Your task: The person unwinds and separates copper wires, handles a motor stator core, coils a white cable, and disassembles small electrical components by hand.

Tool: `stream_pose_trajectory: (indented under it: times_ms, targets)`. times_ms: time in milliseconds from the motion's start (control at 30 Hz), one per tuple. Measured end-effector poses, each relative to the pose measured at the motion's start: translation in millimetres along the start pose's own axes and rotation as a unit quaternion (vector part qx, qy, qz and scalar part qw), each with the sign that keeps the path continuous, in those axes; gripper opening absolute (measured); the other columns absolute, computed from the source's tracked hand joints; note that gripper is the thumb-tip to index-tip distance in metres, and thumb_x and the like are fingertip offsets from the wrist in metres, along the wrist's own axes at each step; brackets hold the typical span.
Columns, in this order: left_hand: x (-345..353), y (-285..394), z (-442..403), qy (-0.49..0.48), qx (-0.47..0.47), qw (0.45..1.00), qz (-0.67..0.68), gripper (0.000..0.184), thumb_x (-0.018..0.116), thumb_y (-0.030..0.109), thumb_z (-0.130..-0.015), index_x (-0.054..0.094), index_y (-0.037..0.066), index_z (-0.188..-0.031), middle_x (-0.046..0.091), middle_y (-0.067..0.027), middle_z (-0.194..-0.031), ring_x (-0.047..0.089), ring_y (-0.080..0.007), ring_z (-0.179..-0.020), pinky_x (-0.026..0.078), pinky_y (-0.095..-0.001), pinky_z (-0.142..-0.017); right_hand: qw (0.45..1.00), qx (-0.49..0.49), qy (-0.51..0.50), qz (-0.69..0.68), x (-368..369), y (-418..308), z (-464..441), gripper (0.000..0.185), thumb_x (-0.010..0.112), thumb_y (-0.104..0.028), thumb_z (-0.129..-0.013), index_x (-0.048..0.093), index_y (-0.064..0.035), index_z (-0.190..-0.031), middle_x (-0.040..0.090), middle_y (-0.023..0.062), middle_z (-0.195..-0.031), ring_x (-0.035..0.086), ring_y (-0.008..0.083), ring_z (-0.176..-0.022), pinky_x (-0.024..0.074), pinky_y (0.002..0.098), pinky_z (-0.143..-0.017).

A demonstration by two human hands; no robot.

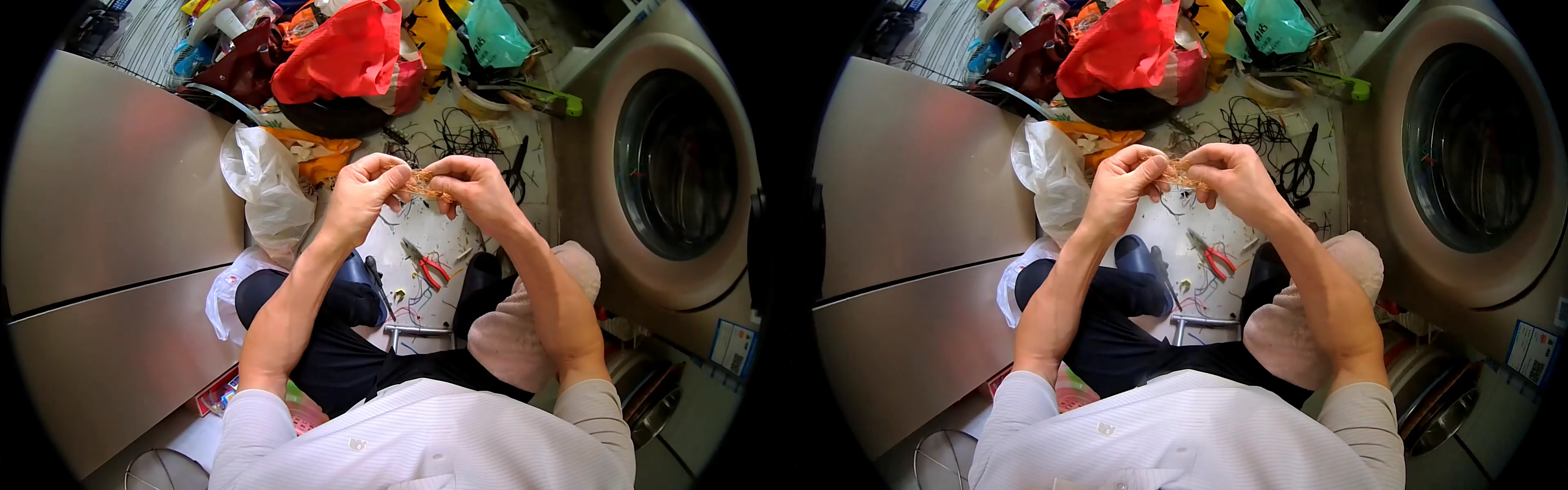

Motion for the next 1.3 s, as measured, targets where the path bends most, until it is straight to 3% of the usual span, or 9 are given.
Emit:
stream_pose_trajectory:
  times_ms: [233,367,467,667,833,1033,1100,1233,1300]
  targets:
    - [0,-11,1,0.038,-0.023,0.998,0.041,0.014,0.070,0.014,-0.097,0.067,0.001,-0.100,0.067,-0.0030,-0.081,0.062,-0.0088,-0.063,0.051,-0.0219,-0.054,0.983,0.061,-0.028,-0.173,-1,13,3,0.028,0.060,-0.015,-0.102,0.064,0.0061,-0.119,0.067,0.0076,-0.095,0.064,0.0110,-0.071,0.0544,0.0277,-0.064]
    - [0,-13,2,0.045,-0.033,0.998,0.043,0.014,0.070,0.014,-0.097,0.068,0.001,-0.101,0.067,-0.0032,-0.081,0.062,-0.0090,-0.063,0.051,-0.0217,-0.054,0.999,0.034,-0.021,-0.013,2,9,6,0.026,0.065,-0.013,-0.097,0.065,0.0037,-0.116,0.067,0.0111,-0.089,0.066,0.0192,-0.072,0.0548,0.0338,-0.067]
    - [0,-15,3,0.047,-0.036,0.997,0.047,0.013,0.070,0.013,-0.097,0.068,0.001,-0.100,0.066,-0.0033,-0.080,0.062,-0.0091,-0.064,0.051,-0.0220,-0.055,0.864,-0.314,0.070,0.387,24,-35,29,0.024,0.074,-0.012,-0.087,0.065,-0.0013,-0.107,0.062,0.0160,-0.085,0.064,0.0362,-0.079,0.0527,0.0408,-0.069]
    - [15,9,16,0.078,0.097,0.988,-0.095,0.006,0.068,0.006,-0.096,0.069,0.001,-0.097,0.067,-0.0043,-0.083,0.062,-0.0106,-0.065,0.051,-0.0251,-0.057,0.971,-0.158,0.072,0.166,6,-11,7,0.015,0.067,-0.014,-0.094,0.068,0.0008,-0.098,0.063,0.0088,-0.076,0.061,0.0181,-0.064,0.0471,0.0320,-0.057]
    - [59,50,51,0.021,0.501,0.717,-0.485,0.018,0.071,-0.006,-0.086,0.069,-0.001,-0.102,0.069,-0.0098,-0.093,0.068,-0.0230,-0.075,0.055,-0.0308,-0.065,0.991,0.066,0.016,-0.112,5,15,7,0.017,0.064,-0.014,-0.096,0.069,0.0009,-0.090,0.056,-0.0014,-0.067,0.045,0.0046,-0.049,0.0333,0.0226,-0.044]
    - [46,51,38,-0.015,0.340,0.855,-0.391,0.021,0.071,0.010,-0.092,0.070,0.001,-0.111,0.066,-0.0115,-0.117,0.066,-0.0197,-0.100,0.055,-0.0305,-0.079,0.988,-0.077,0.063,0.118,-12,0,7,0.011,0.065,-0.010,-0.095,0.069,-0.0004,-0.096,0.062,0.0025,-0.073,0.060,0.0115,-0.067,0.0460,0.0274,-0.058]
    - [8,15,13,0.074,0.028,0.997,-0.013,0.032,0.059,0.029,-0.103,0.066,0.002,-0.119,0.065,-0.0092,-0.118,0.066,-0.0183,-0.099,0.056,-0.0301,-0.079,0.928,-0.255,0.065,0.263,0,-33,19,0.008,0.067,-0.005,-0.090,0.070,-0.0030,-0.097,0.064,0.0073,-0.079,0.064,0.0198,-0.069,0.0504,0.0312,-0.061]
    - [36,-14,25,-0.179,-0.197,0.962,0.061,0.047,0.052,0.040,-0.106,0.060,-0.002,-0.124,0.070,-0.0153,-0.105,0.069,-0.0194,-0.084,0.059,-0.0301,-0.071,0.871,-0.359,0.057,0.331,13,-46,29,0.012,0.068,0.000,-0.085,0.070,-0.0050,-0.096,0.064,0.0103,-0.082,0.064,0.0268,-0.070,0.0527,0.0346,-0.062]
    - [37,-21,28,-0.167,-0.215,0.959,0.082,0.044,0.058,0.037,-0.104,0.064,-0.003,-0.118,0.072,-0.0160,-0.093,0.069,-0.0203,-0.073,0.058,-0.0283,-0.065,0.846,-0.394,0.058,0.354,15,-54,34,0.014,0.068,0.002,-0.083,0.070,-0.0051,-0.095,0.063,0.0087,-0.080,0.064,0.0276,-0.070,0.0531,0.0358,-0.061]
Point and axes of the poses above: each hand's wrist, its own z-axis away from the middle knuckle, its own x-axis out of the palm, y = z × x, the point moved 8 cm from there along -z, towards the middle knuckle
